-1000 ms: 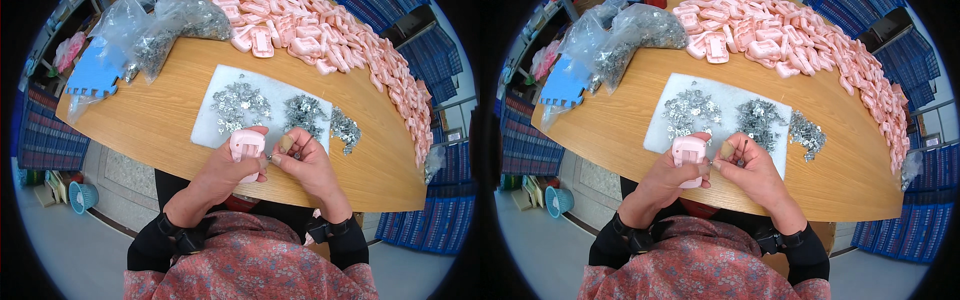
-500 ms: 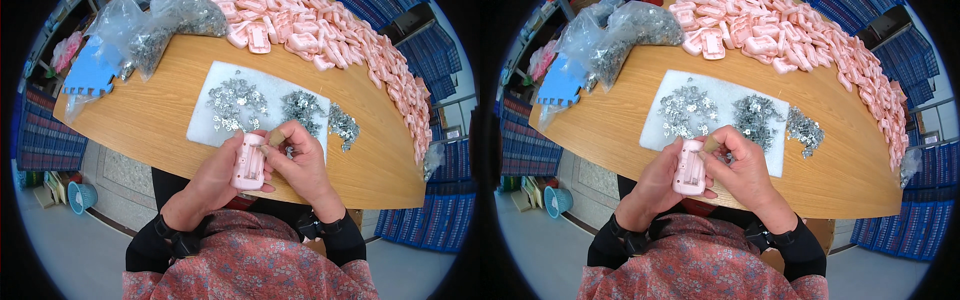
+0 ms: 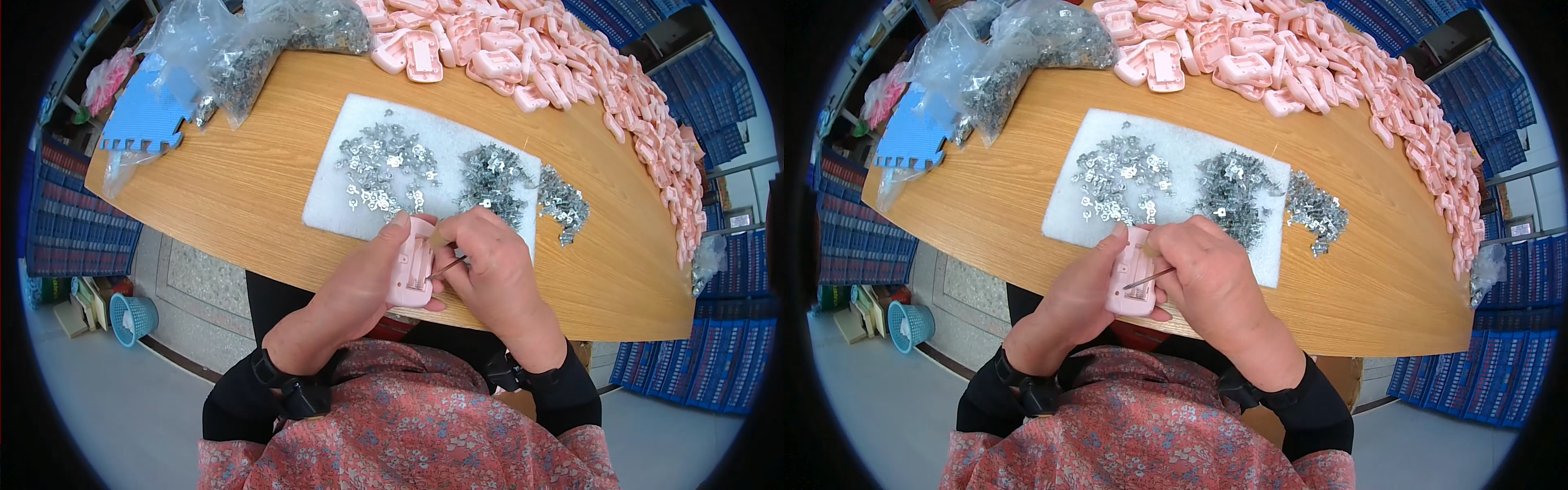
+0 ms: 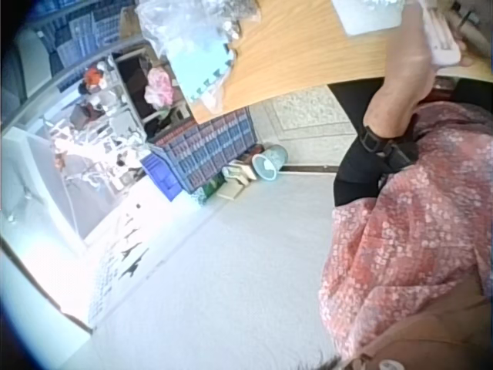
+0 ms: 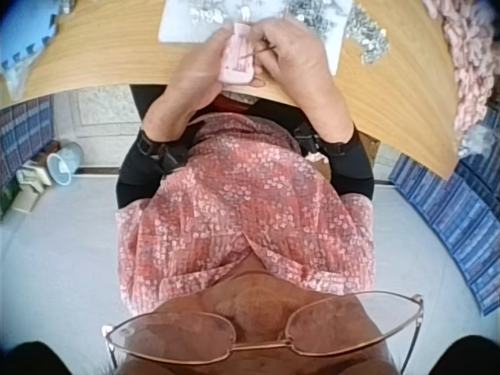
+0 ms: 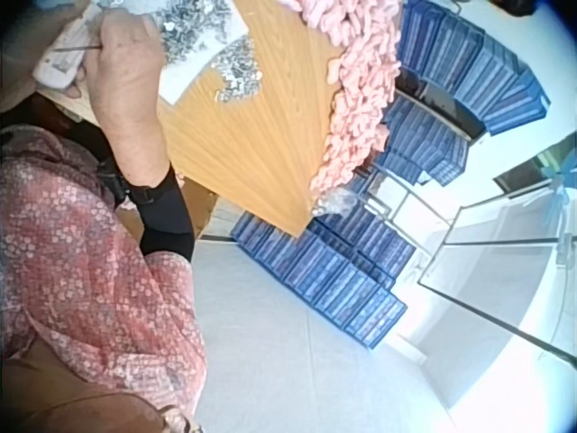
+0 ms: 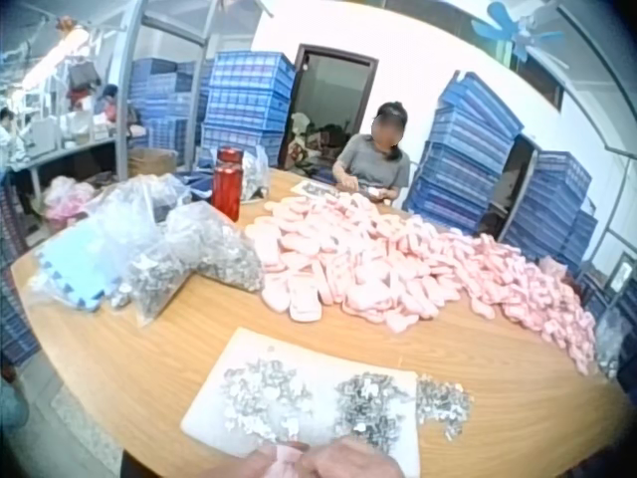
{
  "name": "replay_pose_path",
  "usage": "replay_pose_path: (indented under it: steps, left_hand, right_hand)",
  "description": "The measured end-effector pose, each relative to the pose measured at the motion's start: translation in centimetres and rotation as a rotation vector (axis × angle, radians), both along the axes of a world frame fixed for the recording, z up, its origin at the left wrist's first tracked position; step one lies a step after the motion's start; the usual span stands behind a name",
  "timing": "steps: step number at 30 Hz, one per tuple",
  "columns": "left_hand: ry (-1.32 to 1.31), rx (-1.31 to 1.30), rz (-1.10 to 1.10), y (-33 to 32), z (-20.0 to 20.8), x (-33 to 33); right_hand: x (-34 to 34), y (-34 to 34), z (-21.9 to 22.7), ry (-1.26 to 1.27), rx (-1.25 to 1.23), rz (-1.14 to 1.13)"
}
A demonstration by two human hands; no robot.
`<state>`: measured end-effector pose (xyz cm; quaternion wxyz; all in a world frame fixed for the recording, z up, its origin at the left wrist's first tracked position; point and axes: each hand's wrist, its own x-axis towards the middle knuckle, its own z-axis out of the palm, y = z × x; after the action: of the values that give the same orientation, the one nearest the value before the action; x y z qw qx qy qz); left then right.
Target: The person sits at a table and repeatedly picks up pink plastic housings and small metal components. They insert the metal pieces into the housings by hand, then place the assembled units into a cardboard box.
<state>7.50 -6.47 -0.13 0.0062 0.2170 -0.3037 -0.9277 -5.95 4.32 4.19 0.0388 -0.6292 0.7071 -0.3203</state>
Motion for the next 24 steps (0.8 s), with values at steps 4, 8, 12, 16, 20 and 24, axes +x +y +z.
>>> replay_pose_path:
  steps: [4, 8, 12, 16, 20, 24]
  left_hand:
    - [-0.005, 0.046, -0.001, 0.1, -0.3, 0.0]
    - [0.037, 0.050, 0.005, -0.1, -0.3, 0.1]
    - [0.046, -0.018, 0.003, 0.0, -0.5, 0.0]
    - [0.051, -0.128, -0.002, 0.5, -0.1, 0.1]
    - [0.072, -0.126, 0.002, 0.1, -0.2, 0.3]
    - [0.012, -0.169, -0.019, 0.4, 0.4, 0.0]
  right_hand:
    - [0.0, 0.5, 0.0, -0.010, -0.007, -0.006]
    - [0.2, 1.3, -0.1, -0.206, 0.018, -0.144]
    - [0.1, 1.2, -0.1, -0.349, -0.004, -0.217]
    - [-0.6, 1.2, -1.0, -0.604, 0.108, -0.212]
    - [-0.4, 1.5, -1.1, -0.721, 0.149, -0.225]
    - [-0.1, 1.3, -0.2, -0.771, 0.235, -0.205]
